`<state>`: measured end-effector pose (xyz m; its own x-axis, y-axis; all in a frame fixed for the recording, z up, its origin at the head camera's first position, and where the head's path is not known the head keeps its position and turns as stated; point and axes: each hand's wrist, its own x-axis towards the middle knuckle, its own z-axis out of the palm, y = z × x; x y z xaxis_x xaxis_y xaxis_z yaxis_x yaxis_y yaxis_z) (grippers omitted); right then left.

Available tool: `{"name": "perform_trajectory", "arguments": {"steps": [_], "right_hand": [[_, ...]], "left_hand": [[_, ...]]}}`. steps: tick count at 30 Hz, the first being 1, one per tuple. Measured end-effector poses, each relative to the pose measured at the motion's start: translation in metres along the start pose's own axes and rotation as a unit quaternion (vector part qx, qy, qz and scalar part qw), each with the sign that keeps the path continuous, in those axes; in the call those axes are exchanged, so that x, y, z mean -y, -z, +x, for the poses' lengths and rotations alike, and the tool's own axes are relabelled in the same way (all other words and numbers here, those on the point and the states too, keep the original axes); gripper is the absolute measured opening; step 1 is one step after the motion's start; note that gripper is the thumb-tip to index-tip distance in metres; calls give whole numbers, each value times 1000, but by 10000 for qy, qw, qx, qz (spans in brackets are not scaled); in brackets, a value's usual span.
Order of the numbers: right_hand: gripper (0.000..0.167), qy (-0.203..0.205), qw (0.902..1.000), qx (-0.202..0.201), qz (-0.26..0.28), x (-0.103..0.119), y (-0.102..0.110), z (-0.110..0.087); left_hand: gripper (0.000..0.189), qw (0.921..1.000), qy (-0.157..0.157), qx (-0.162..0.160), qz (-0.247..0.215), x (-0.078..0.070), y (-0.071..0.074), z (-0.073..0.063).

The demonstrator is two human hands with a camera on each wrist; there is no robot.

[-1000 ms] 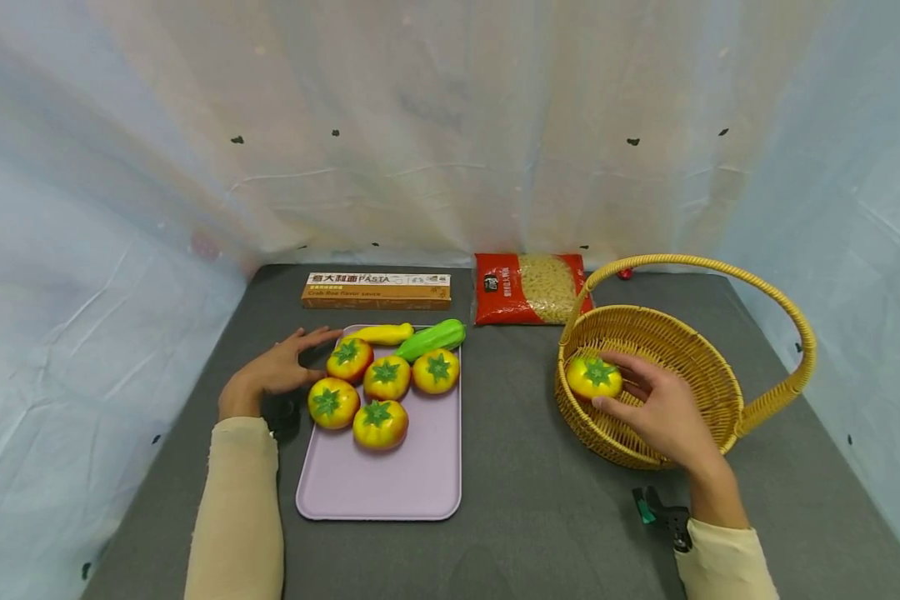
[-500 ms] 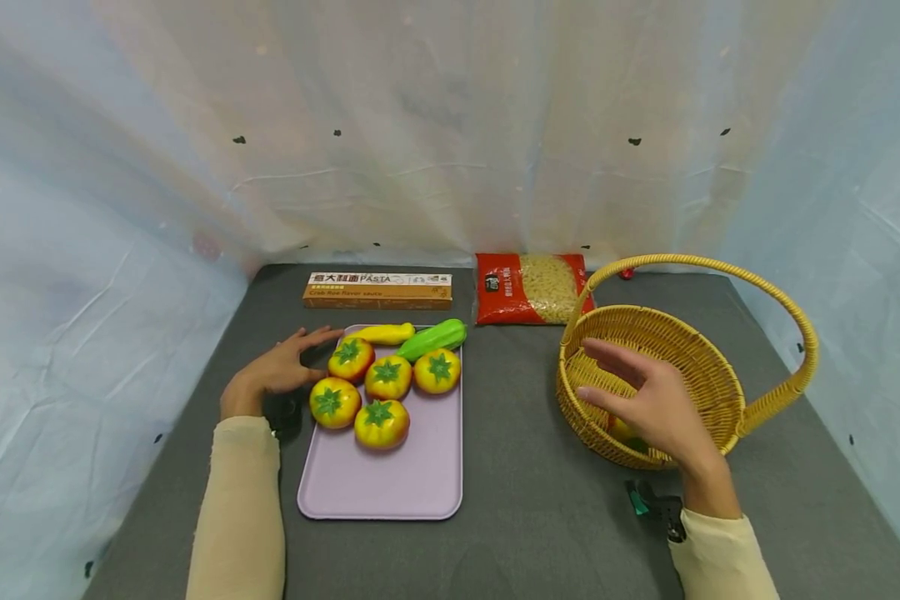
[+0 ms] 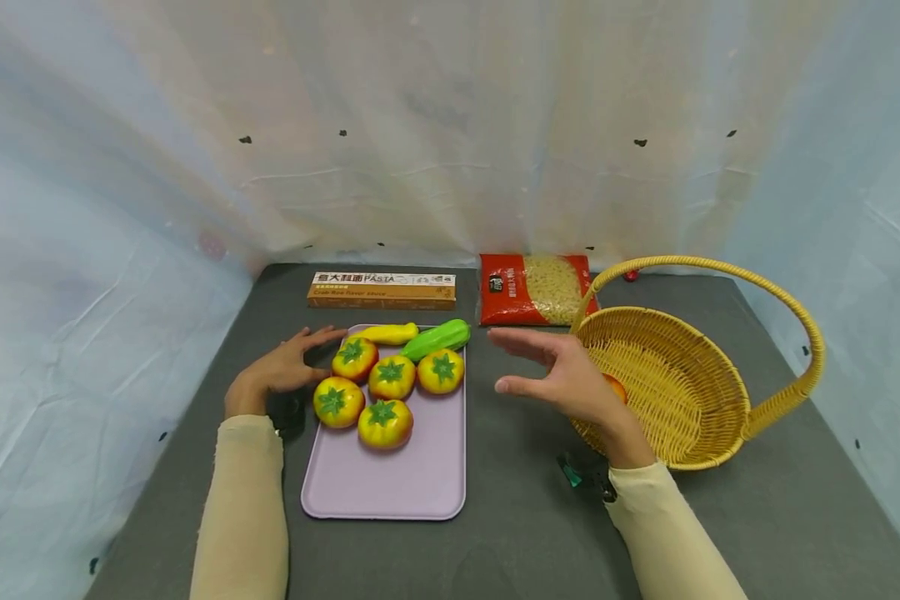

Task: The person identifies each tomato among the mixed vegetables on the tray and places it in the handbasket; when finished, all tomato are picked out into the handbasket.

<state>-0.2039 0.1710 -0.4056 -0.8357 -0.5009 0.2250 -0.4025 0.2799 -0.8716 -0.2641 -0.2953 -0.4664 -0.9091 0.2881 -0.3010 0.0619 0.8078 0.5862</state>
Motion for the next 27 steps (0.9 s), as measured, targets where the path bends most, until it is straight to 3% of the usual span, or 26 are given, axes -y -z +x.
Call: {"name": "perform_trajectory", "arguments": {"steps": [8, 14, 21, 27], "right_hand": [[66, -10, 9992, 378, 122, -17, -32, 31], [65, -177, 9990, 363, 183, -38, -51, 48], [64, -306, 9989, 348, -109, -54, -60, 53], [58, -376, 9986, 91, -365, -57, -64, 55]], "left_hand": [[83, 9999, -100, -18, -3, 0, 0, 1], [83, 10000, -61, -40, -32, 0, 0, 1], [83, 10000, -88, -27, -17, 0, -2, 2], [82, 9999, -96, -63, 12, 1, -1, 0]]}}
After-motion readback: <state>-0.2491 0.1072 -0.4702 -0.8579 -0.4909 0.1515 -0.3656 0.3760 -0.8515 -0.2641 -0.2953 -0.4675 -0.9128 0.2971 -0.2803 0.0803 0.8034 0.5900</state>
